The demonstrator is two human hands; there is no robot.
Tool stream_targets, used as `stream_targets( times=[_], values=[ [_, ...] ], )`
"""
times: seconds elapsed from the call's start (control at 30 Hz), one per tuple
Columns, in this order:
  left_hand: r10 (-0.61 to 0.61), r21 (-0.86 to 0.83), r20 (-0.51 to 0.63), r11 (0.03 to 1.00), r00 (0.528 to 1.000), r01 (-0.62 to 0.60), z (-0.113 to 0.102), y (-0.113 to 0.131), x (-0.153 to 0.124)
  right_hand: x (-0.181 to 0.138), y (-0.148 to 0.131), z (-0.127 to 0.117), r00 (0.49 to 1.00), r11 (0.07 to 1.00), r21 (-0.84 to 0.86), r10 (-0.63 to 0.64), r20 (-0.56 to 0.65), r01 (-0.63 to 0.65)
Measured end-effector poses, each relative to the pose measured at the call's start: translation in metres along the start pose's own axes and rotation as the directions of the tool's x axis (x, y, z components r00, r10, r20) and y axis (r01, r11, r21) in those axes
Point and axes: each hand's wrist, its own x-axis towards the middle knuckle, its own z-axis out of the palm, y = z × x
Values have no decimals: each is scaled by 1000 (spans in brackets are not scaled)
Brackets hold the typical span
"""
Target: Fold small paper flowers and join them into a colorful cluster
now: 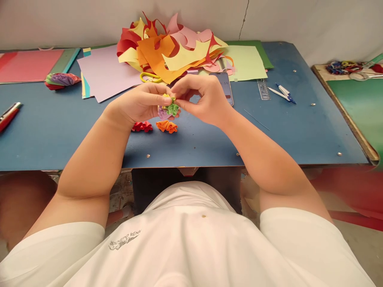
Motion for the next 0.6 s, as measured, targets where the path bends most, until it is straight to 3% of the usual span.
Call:
stream_targets(
  times=[0.13, 0.37, 0.6],
  values=[
    [-9, 112, 22, 994, 1000, 6, -1, 0, 0, 0, 0, 2, 993, 1000, -15, 26, 115, -24],
    [35, 62, 34, 997, 999, -37, -1, 2, 0, 1, 11, 5, 999, 999, -17, 44, 0, -44],
    [2, -93, -174, 996, 985, -18, 8, 0, -4, 5, 34, 7, 999, 998, -21, 53, 6, -53]
  ],
)
